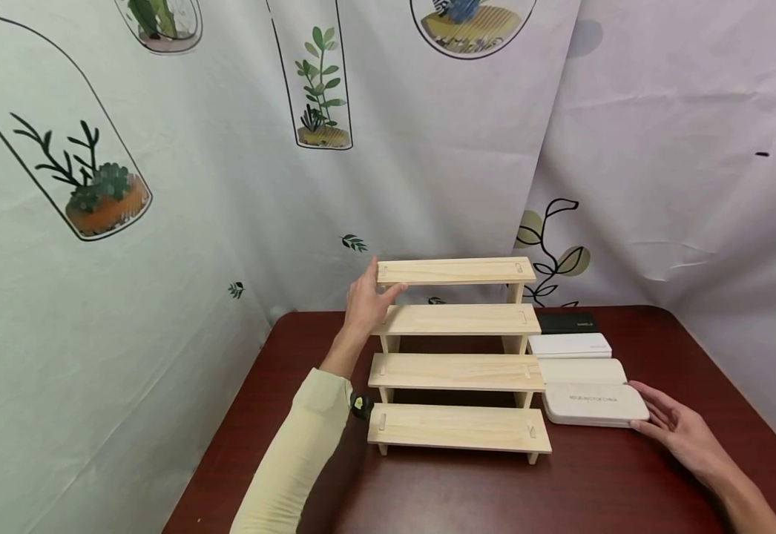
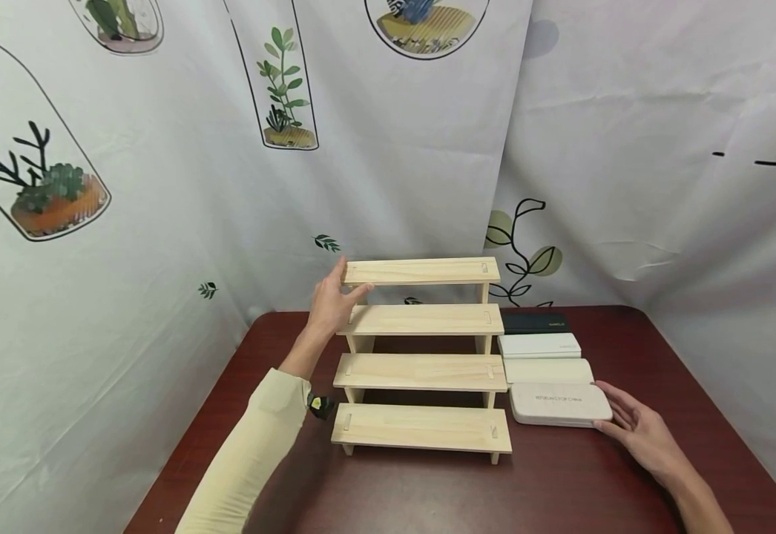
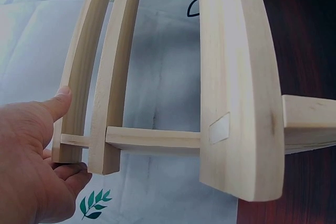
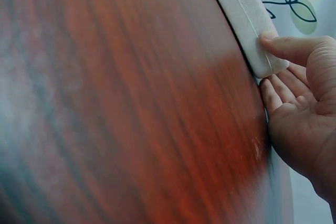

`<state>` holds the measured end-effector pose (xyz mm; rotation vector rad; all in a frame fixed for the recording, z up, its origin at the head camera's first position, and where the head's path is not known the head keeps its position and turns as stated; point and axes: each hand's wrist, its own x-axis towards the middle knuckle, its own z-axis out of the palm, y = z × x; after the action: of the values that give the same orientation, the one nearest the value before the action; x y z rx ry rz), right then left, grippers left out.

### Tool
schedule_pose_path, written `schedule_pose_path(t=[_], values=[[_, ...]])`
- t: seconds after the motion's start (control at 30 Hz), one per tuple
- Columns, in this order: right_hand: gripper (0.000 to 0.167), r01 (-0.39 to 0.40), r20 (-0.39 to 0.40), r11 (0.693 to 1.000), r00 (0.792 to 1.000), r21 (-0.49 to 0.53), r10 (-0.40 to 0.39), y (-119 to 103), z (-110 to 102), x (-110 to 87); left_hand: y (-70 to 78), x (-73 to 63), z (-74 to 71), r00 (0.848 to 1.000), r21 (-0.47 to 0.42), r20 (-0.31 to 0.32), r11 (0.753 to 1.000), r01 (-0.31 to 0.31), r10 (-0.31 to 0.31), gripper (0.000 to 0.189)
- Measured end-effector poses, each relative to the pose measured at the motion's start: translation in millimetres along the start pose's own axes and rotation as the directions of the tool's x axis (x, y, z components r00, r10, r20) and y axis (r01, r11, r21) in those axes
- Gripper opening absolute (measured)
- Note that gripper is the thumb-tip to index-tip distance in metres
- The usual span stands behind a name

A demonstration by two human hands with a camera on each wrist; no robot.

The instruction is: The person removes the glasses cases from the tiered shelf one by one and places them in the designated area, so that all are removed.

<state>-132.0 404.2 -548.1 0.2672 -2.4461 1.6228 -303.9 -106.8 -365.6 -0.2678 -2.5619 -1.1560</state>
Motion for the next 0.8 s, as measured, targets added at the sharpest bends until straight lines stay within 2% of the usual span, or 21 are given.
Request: schedule_pose_path(t=[0.23,0.8], values=[[0.076,-0.025,0.0,1.0,1.0,0.006,0.025,-0.8,1.5,-0.1,-0.5,1.0,0.2,1.0,0.002,-0.003,1.0,-0.006,0.006,0.094],[0.079,-0.084,-0.007,0.995,0.996,-0.056,0.083,-4.8,3.1,0.1,0.8,-0.9,-0.6,1.0,0.0,-0.004,1.0,0.001,-0.001,0.095]])
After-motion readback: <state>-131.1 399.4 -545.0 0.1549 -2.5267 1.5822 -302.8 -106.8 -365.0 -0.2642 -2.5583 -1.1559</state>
